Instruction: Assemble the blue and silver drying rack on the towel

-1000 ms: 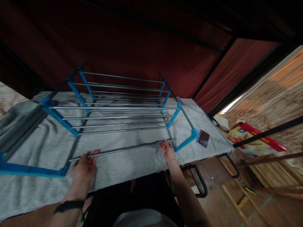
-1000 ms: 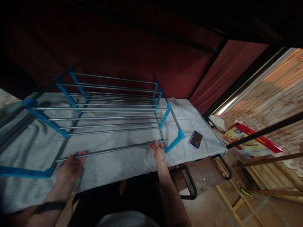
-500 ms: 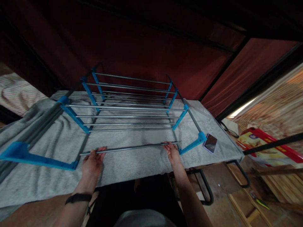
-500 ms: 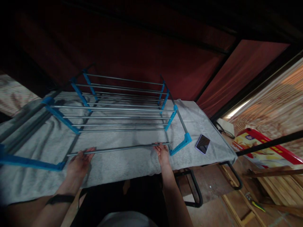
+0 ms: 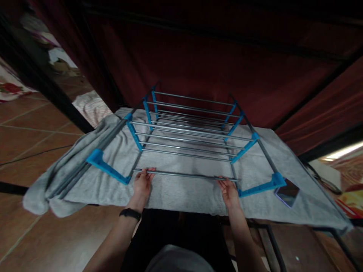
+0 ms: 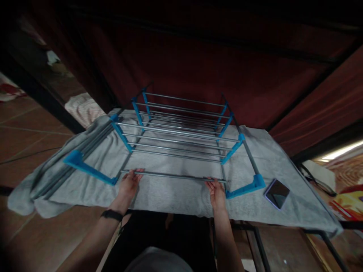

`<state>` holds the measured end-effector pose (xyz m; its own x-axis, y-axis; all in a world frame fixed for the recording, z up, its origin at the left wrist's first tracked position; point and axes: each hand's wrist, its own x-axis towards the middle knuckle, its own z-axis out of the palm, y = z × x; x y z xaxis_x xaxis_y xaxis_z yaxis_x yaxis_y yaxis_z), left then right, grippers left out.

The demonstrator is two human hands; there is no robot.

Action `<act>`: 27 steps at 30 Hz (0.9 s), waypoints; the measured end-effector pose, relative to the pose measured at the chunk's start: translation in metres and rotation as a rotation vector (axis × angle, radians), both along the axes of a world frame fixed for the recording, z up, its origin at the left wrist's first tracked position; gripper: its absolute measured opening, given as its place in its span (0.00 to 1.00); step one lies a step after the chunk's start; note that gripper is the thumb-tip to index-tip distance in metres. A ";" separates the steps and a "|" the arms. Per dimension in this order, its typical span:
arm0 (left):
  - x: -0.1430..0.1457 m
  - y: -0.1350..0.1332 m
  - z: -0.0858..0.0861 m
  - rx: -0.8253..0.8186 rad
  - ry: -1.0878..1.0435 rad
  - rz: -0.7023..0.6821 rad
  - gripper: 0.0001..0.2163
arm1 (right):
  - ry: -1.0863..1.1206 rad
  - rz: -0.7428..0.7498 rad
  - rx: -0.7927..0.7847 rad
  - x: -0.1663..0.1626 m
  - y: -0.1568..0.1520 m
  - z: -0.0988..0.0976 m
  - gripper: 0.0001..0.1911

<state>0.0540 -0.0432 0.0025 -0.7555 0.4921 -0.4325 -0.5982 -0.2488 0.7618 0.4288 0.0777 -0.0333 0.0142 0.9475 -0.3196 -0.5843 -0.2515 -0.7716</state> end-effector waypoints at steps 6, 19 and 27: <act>-0.001 -0.001 -0.002 0.026 -0.040 0.023 0.04 | -0.027 0.016 0.007 0.003 0.001 -0.005 0.06; 0.001 0.002 -0.005 0.017 -0.047 0.057 0.06 | -0.067 0.000 0.001 0.004 0.001 -0.005 0.09; -0.001 0.001 -0.003 -0.029 -0.047 0.066 0.07 | -0.076 0.009 0.030 0.001 0.000 -0.005 0.10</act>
